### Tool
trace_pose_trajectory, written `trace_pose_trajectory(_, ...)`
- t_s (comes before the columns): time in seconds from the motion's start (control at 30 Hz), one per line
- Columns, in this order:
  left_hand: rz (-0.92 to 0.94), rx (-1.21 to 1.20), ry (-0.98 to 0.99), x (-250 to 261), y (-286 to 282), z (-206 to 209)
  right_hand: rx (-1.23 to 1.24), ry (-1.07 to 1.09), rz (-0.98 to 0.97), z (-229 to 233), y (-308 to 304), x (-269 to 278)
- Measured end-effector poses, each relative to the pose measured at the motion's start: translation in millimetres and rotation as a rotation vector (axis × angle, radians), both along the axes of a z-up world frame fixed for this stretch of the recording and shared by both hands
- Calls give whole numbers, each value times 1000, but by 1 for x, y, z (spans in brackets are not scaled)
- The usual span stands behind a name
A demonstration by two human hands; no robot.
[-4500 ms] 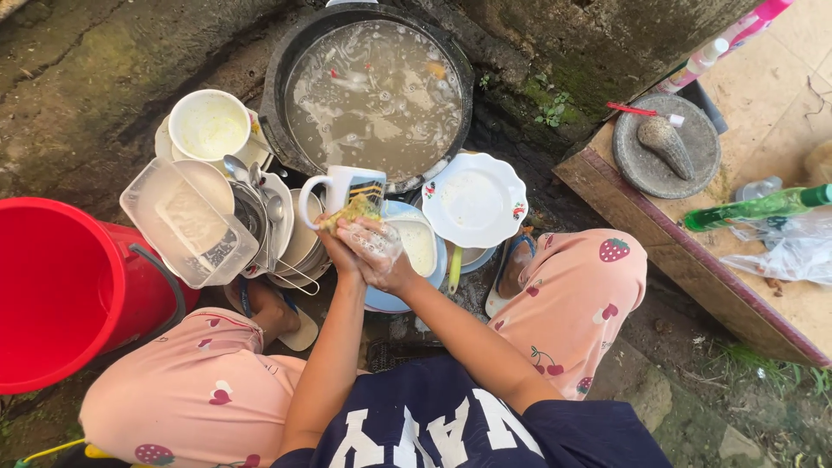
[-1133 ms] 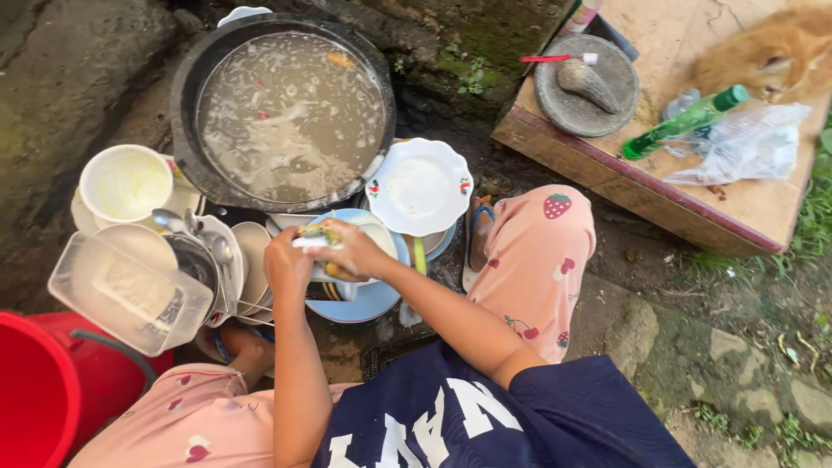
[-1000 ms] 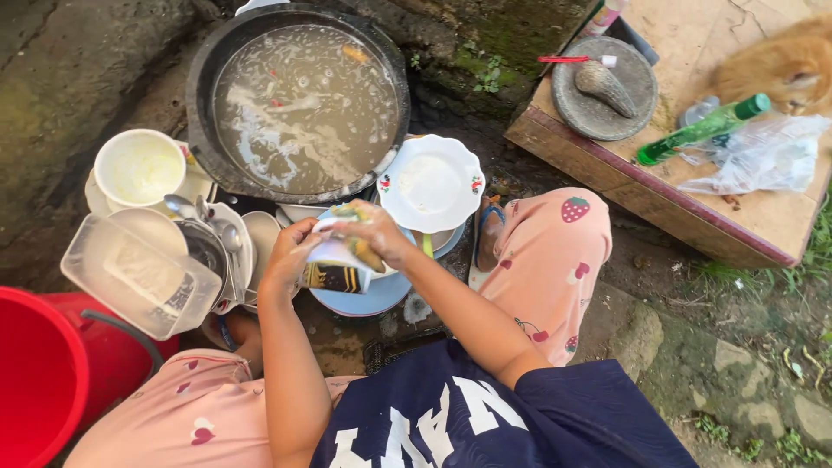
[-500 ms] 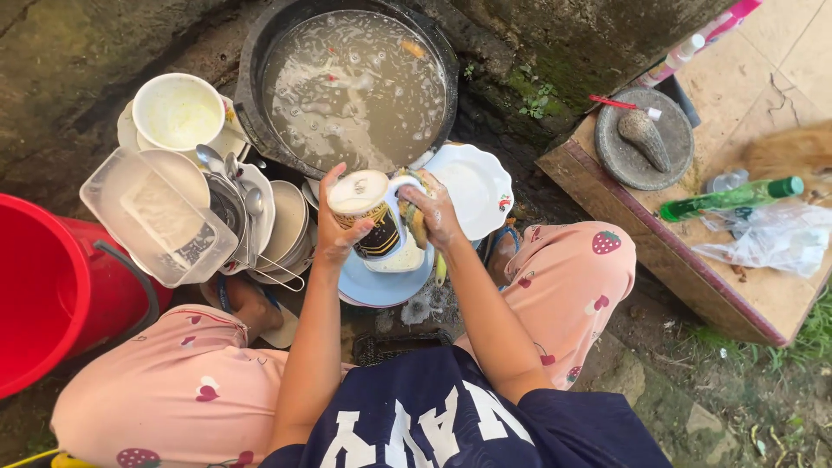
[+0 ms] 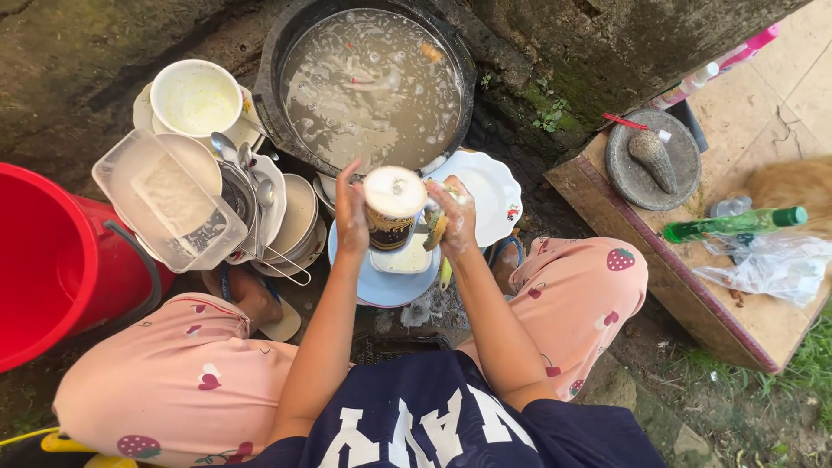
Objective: Washing various plastic containers, plates, mugs, and glassware in a basin.
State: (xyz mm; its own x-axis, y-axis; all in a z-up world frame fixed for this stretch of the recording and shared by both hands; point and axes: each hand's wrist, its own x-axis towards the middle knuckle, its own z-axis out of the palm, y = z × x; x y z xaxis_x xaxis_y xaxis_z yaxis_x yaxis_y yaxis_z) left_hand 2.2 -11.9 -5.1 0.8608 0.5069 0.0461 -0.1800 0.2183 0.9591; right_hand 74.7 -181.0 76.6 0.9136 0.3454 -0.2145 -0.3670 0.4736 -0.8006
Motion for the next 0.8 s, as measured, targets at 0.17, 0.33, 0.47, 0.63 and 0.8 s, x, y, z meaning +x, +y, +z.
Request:
trace_pose_trajectory(0.17,21,-565,324,-2,-11,24,61,-137,-90,-9,-3,8)
trace_pose_trajectory(0.33,-279,-1040,-113,-13,-15,20,38,-279,-46,-34,0,18)
trace_pose_trajectory(0.47,-373,-959,-237,-23,-14,36,-117,-288,-96,-23,12,13)
trace_pose_trajectory(0.63,-317,-507,-92,-18,-14,48,-107,-131,46,40,18,-4)
trace_pose_trajectory(0.8,-382,139,94,-19,-23,74,-427,-383,-31,9,18,-10)
